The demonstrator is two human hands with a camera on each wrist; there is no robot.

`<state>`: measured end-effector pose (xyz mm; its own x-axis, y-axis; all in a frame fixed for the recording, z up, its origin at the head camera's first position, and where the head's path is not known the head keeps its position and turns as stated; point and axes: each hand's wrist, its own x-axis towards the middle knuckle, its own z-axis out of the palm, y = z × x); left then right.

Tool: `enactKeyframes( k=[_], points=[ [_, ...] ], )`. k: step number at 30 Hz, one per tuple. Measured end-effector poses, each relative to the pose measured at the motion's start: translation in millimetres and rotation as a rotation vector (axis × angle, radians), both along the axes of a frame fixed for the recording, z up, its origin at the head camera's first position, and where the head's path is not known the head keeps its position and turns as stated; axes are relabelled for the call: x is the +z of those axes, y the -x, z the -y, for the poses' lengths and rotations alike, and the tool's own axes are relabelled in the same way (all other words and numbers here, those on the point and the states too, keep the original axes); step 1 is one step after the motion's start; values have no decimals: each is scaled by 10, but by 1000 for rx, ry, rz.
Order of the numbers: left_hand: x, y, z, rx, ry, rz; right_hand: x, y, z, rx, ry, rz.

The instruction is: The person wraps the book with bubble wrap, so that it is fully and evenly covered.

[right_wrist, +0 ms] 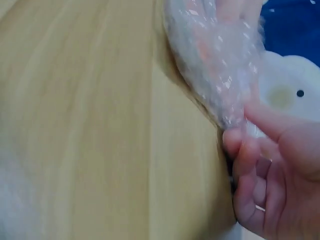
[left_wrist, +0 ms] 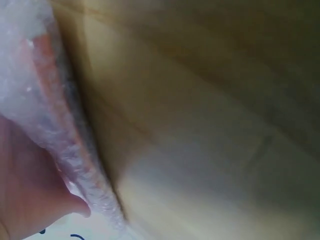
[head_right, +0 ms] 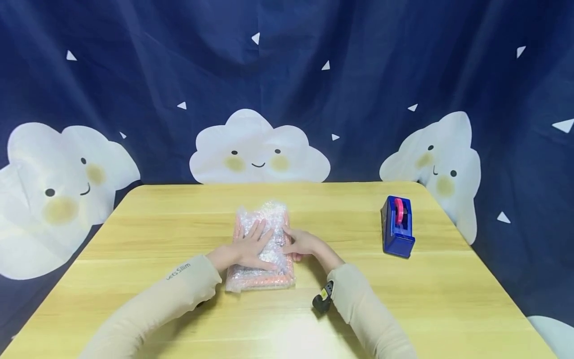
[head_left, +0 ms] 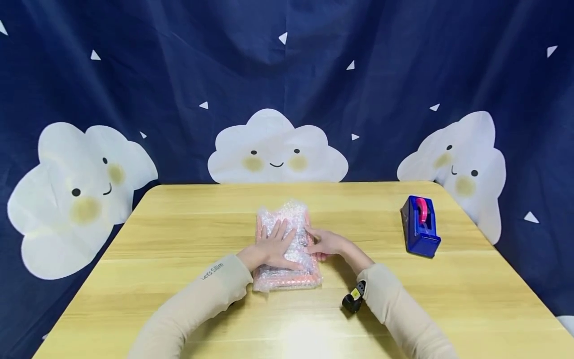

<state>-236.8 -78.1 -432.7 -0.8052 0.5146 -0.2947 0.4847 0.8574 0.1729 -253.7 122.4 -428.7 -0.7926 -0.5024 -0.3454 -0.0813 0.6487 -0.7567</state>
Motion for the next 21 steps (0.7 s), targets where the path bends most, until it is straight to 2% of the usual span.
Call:
enactKeyframes(
  k=[4,6,9,13,17,21],
  points=[
    [35,-19,20,16,51,-31,-76,40,-23,27,86,19],
    [40,-41,33,33,41,-59,-119,46,-28,29,116,3],
    [31,-93,45,55,-35,-97,-153,11,-49,27,147,-54],
    [10,-170,73,70,-194,-80,-144,-89,-97,28,175,-136],
    [6,-244,172,49,-292,-72,-68,-219,-178,32,131,-200],
    [50,-325,368,44,-284,-117,60,-345,-324,-15,5,-313]
  ],
)
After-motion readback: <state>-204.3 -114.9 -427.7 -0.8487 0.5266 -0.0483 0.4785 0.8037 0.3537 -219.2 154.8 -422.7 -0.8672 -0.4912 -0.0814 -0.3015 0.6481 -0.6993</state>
